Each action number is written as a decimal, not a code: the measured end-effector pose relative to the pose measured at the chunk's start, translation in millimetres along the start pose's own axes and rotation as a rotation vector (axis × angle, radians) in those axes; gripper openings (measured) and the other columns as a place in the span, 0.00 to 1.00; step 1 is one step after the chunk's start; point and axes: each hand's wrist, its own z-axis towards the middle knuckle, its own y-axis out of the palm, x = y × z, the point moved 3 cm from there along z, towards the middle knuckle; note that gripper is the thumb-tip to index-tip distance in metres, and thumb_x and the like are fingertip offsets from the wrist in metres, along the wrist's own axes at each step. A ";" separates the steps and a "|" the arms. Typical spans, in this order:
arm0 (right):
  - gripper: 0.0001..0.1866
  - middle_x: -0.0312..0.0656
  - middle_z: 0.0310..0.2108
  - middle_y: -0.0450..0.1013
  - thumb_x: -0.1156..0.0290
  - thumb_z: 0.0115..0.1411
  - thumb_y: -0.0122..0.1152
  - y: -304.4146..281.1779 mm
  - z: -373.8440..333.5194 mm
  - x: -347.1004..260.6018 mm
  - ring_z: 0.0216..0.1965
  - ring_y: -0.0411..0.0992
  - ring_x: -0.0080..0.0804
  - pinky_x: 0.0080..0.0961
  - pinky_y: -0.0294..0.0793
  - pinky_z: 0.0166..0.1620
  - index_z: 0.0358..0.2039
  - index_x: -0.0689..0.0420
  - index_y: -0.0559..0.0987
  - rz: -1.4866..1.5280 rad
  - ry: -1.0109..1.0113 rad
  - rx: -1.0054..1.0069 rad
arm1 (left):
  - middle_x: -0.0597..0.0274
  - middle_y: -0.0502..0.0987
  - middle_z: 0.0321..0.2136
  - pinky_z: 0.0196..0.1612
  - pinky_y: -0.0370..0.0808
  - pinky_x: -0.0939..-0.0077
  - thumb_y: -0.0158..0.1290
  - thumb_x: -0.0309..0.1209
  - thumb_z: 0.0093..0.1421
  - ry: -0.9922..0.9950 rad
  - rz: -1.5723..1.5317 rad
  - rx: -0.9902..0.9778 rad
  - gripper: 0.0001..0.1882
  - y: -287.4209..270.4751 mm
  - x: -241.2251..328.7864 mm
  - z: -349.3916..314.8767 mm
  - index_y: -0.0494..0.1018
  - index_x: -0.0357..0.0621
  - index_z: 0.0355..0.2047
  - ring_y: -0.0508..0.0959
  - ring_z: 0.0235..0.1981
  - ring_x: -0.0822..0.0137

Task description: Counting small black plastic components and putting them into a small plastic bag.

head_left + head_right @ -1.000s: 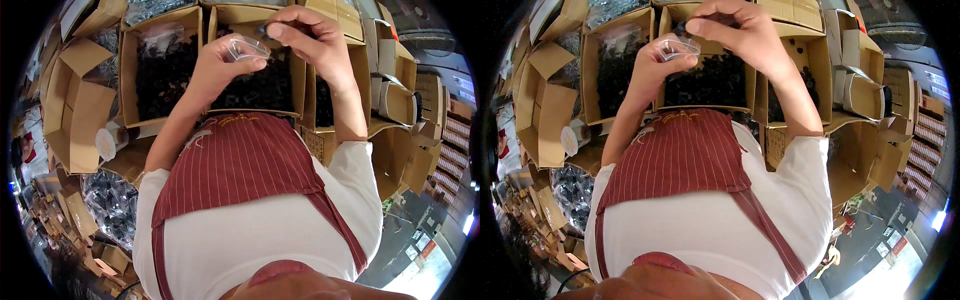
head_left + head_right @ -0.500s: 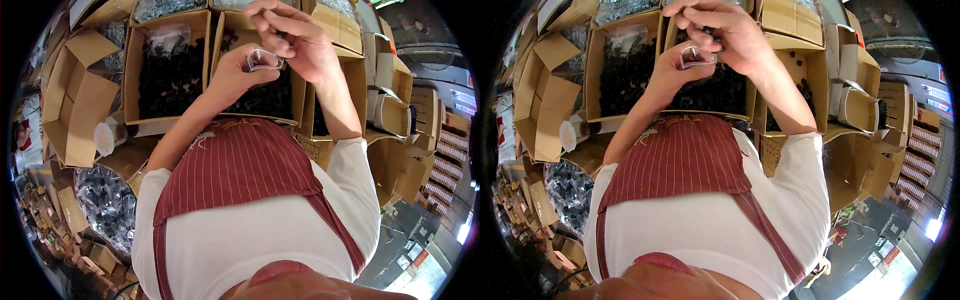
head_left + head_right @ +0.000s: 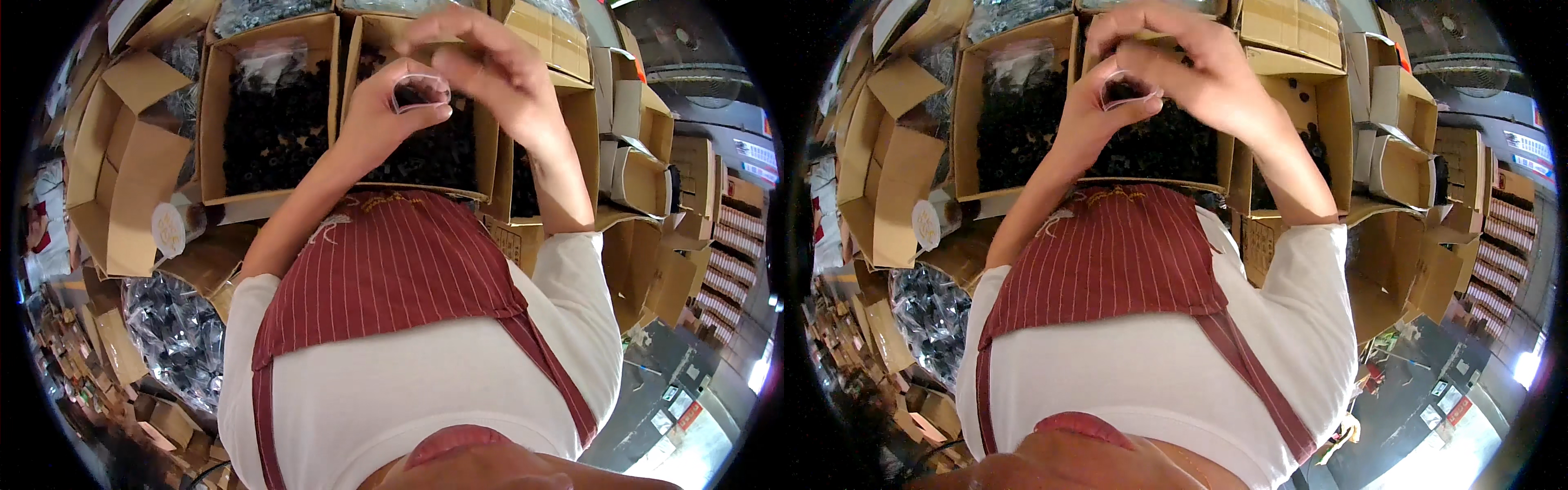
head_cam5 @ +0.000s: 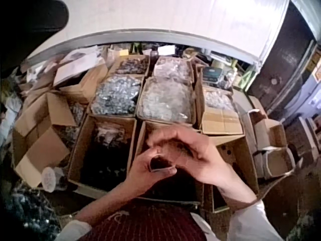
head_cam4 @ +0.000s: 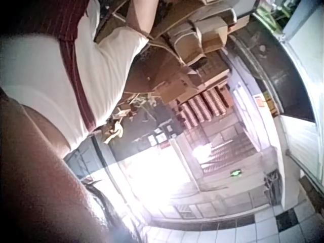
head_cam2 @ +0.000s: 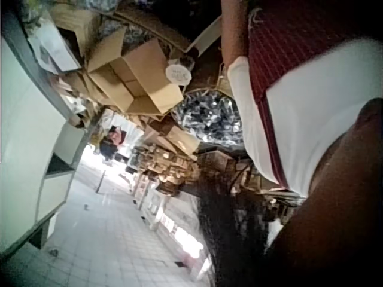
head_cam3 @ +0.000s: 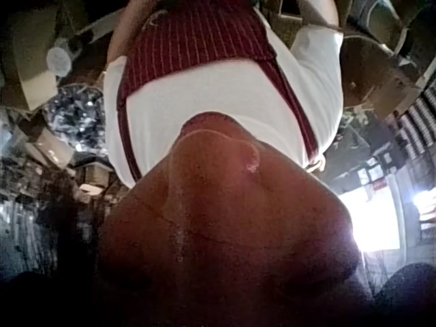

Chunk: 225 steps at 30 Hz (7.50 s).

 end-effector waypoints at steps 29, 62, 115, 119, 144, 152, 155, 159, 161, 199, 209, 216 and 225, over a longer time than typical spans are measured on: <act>0.16 0.50 0.40 0.77 0.62 0.62 0.58 -39.9 -240.4 193.4 0.43 0.75 0.48 0.42 0.73 0.45 0.49 0.52 0.76 -0.645 0.751 0.193 | 0.68 0.73 0.33 0.42 0.70 0.80 0.61 0.27 0.56 -0.288 0.110 -0.105 0.12 12.2 -62.1 -0.6 0.73 0.41 0.39 0.73 0.36 0.75; 0.27 0.43 0.47 0.73 0.80 0.58 0.48 3.9 -67.3 40.2 0.36 0.75 0.30 0.26 0.75 0.40 0.60 0.57 0.69 -0.033 0.396 -0.112 | 0.62 0.77 0.41 0.48 0.72 0.75 0.62 0.28 0.57 -0.122 0.298 -0.174 0.22 17.7 -52.7 -1.4 0.70 0.35 0.51 0.75 0.43 0.73; 0.15 0.40 0.29 0.79 0.67 0.56 0.69 -91.3 -150.6 157.7 0.25 0.76 0.23 0.20 0.75 0.31 0.40 0.63 0.81 -0.172 0.567 0.758 | 0.65 0.75 0.32 0.45 0.73 0.80 0.59 0.22 0.57 -0.194 0.050 -0.109 0.16 18.4 -61.2 8.2 0.72 0.40 0.46 0.74 0.37 0.75; 0.14 0.42 0.42 0.74 0.77 0.53 0.70 -22.9 -95.4 61.3 0.33 0.75 0.26 0.22 0.76 0.32 0.40 0.62 0.79 -0.241 0.169 0.399 | 0.64 0.75 0.35 0.47 0.72 0.78 0.60 0.23 0.55 -0.151 0.054 -0.200 0.18 23.1 -68.5 10.3 0.72 0.40 0.46 0.74 0.39 0.73; 0.09 0.45 0.31 0.74 0.77 0.53 0.65 20.0 -106.8 14.7 0.33 0.74 0.45 0.35 0.74 0.36 0.35 0.61 0.75 -0.497 0.071 0.482 | 0.65 0.75 0.31 0.37 0.71 0.85 0.52 0.20 0.64 0.135 0.119 -0.071 0.03 10.7 2.2 -2.1 0.72 0.33 0.37 0.72 0.31 0.79; 0.08 0.46 0.33 0.70 0.77 0.57 0.62 47.2 -119.5 13.9 0.36 0.70 0.45 0.37 0.71 0.40 0.36 0.63 0.73 -0.500 0.025 0.510 | 0.65 0.74 0.29 0.37 0.69 0.85 0.51 0.17 0.62 0.377 0.482 -0.225 0.03 28.5 8.2 -17.7 0.71 0.31 0.37 0.72 0.31 0.76; 0.08 0.49 0.30 0.69 0.76 0.55 0.60 51.0 -127.7 9.1 0.35 0.70 0.50 0.39 0.71 0.40 0.34 0.62 0.72 -0.507 0.015 0.531 | 0.66 0.74 0.28 0.33 0.66 0.87 0.50 0.18 0.63 0.497 0.529 -0.268 0.02 32.8 10.0 -21.7 0.72 0.32 0.36 0.69 0.27 0.78; 0.08 0.48 0.27 0.67 0.75 0.49 0.58 44.7 -148.0 -2.2 0.32 0.68 0.50 0.41 0.69 0.38 0.31 0.62 0.71 -0.542 -0.004 0.540 | 0.62 0.75 0.29 0.37 0.70 0.84 0.51 0.20 0.62 0.314 0.388 -0.208 0.02 29.3 25.9 -19.5 0.72 0.33 0.35 0.72 0.30 0.76; 0.08 0.47 0.27 0.68 0.76 0.49 0.59 44.5 -156.1 -7.6 0.31 0.68 0.48 0.39 0.70 0.37 0.30 0.62 0.73 -0.533 -0.003 0.567 | 0.62 0.75 0.29 0.37 0.70 0.85 0.51 0.19 0.62 0.352 0.414 -0.241 0.02 31.7 21.3 -19.6 0.72 0.33 0.35 0.72 0.30 0.76; 0.09 0.37 0.37 0.78 0.74 0.66 0.54 4.1 -143.7 72.7 0.40 0.75 0.22 0.18 0.71 0.47 0.43 0.64 0.79 -0.021 0.593 0.630 | 0.49 0.78 0.42 0.48 0.73 0.59 0.61 0.38 0.56 -0.142 1.453 0.444 0.22 -209.7 -48.6 1.5 0.73 0.39 0.46 0.77 0.44 0.50; 0.11 0.48 0.35 0.78 0.66 0.60 0.58 2.6 -111.9 101.6 0.37 0.78 0.44 0.36 0.77 0.40 0.41 0.56 0.79 -0.438 0.472 0.438 | 0.57 0.79 0.47 0.47 0.74 0.62 0.49 0.32 0.61 -0.437 1.601 0.109 0.20 -195.8 -49.1 33.5 0.75 0.60 0.54 0.78 0.46 0.52; 0.14 0.54 0.38 0.75 0.72 0.56 0.56 22.7 -107.1 110.1 0.41 0.74 0.53 0.41 0.73 0.43 0.42 0.64 0.74 -0.301 0.255 0.575 | 0.47 0.80 0.44 0.44 0.76 0.61 0.46 0.38 0.66 -0.381 1.721 0.402 0.20 -254.2 -54.2 21.0 0.76 0.39 0.50 0.80 0.42 0.49; 0.24 0.57 0.47 0.71 0.75 0.55 0.55 18.0 -115.1 109.3 0.48 0.72 0.54 0.41 0.73 0.49 0.53 0.64 0.65 -0.290 0.365 0.729 | 0.41 0.75 0.42 0.47 0.72 0.51 0.51 0.28 0.61 -0.473 1.504 0.734 0.14 -263.8 -30.5 2.3 0.72 0.36 0.46 0.75 0.41 0.45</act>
